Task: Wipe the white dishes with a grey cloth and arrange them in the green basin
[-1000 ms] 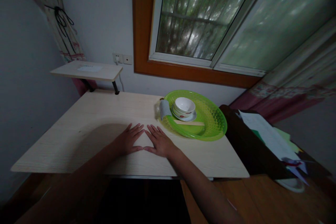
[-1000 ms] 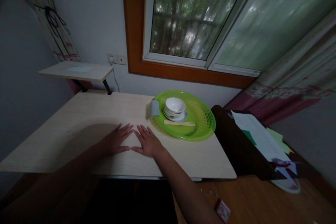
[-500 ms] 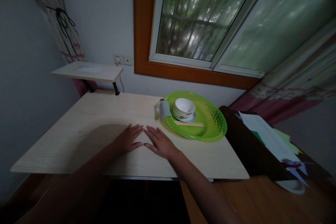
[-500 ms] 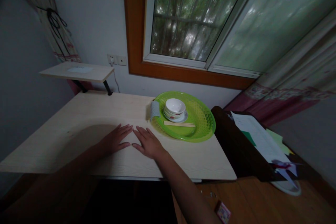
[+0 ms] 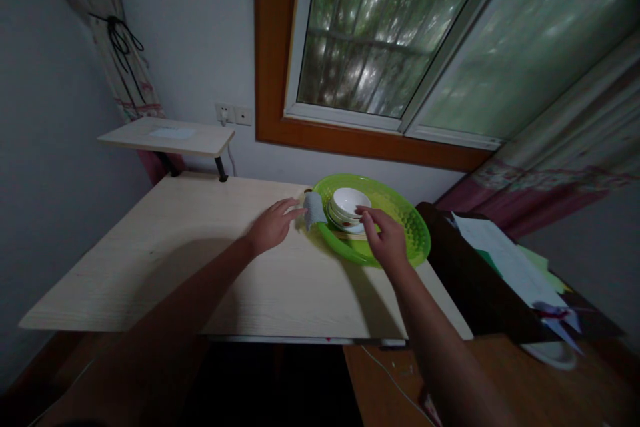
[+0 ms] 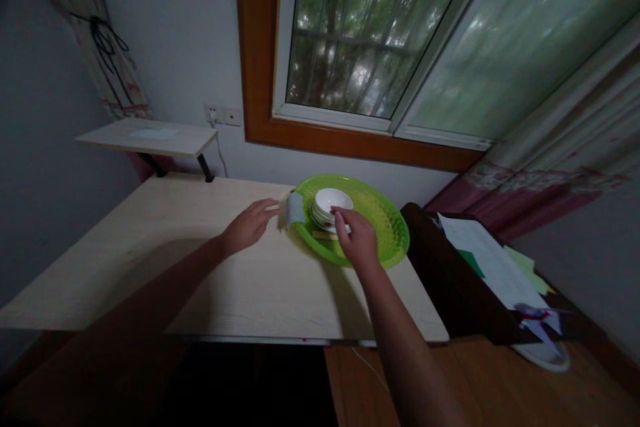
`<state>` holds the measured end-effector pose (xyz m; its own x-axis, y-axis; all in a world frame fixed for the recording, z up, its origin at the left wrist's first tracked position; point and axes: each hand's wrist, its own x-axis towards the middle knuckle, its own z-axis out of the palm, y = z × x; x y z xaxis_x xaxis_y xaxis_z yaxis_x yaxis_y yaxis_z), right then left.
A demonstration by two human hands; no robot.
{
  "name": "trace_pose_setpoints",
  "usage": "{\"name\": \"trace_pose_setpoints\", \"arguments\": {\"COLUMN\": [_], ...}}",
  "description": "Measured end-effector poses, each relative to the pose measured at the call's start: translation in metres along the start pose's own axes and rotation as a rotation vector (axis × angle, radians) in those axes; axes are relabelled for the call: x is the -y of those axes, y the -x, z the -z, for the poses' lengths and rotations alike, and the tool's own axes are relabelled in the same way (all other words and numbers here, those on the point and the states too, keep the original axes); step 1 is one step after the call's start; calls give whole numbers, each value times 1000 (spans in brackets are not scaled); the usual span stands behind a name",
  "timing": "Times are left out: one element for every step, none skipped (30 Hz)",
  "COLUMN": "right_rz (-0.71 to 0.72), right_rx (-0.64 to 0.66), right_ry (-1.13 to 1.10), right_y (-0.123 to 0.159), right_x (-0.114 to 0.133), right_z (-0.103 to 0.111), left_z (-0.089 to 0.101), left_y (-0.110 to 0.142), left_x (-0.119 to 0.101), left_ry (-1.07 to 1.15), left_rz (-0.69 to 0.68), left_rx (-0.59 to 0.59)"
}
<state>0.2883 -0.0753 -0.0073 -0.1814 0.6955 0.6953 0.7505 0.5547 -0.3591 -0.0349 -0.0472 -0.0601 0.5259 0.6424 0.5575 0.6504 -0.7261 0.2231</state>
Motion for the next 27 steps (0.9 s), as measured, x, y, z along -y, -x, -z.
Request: {"name": "trace_pose_setpoints", "arguments": {"right_rz": [-65,-122,-174,-210,-235,-256,-269,-276,-278,-278,-280,-290,-300,-307,-310,-309,-304,-300,-299,-301,-305,-308,-310,-311,-303,-286,-265], "right_rx": [-3,2,1,5,14,22,39,49,53,51,55,65,80,100,118,134,145,150,154,160,170,186,205,227,250,270,297], "right_ry": [43,95,163,239,321,396,465,530,584,626,657,672,670,652,623,588,555,530,512,500,494,487,481,476,468,464,463], "right_y": [-5,-9,-12,-14,-15,-15,-14,-12,-10,-7,-5,-2,0,2,3,5,5,6,6,7,7,8,8,9,9,9,9], "right_x": [-15,-31,-46,-60,-74,-86,-97,-107,-116,-124,-131,-138,-143,-148,-151,-153,-154,-153,-151,-147,-142,-136,-129,-121,-112,-103,-92], "right_z": [2,4,5,7,10,12,16,19,22,25,27,29,30,30,30,29,28,26,24,21,18,15,11,7,2,-3,-8], "left_z": [-2,-4,-6,-8,-11,-13,-15,-17,-19,-21,-22,-23,-24,-24,-24,-23,-22,-20,-17,-14,-10,-6,-2,3,8,13,18], "left_y": [-9,-17,-24,-30,-35,-38,-40,-42,-42,-42,-42,-41,-40,-38,-36,-33,-30,-27,-23,-18,-13,-7,-1,6,13,21,29], "left_x": [-3,-7,-10,-12,-14,-16,-17,-17,-17,-16,-15,-14,-13,-11,-10,-9,-7,-5,-3,0,4,8,13,17,22,27,32], "left_ry": [-37,-71,-100,-124,-140,-151,-156,-157,-155,-153,-151,-152,-154,-158,-162,-167,-171,-173,-173,-172,-170,-169,-168,-169,-170,-171,-173], "left_rz": [-14,-17,-13,-6,-2,-2,-6,-13,-20,-25,-26,-21,-16,-13,-13,-18,-25,-31,-34,-31,-26,-22,-18,-16,-14,-13,-10], "left_rx": [37,77,121,163,203,236,257,265,263,256,248,242,239,239,240,238,236,232,229,223,218,215,212,210,205,199,187]}}
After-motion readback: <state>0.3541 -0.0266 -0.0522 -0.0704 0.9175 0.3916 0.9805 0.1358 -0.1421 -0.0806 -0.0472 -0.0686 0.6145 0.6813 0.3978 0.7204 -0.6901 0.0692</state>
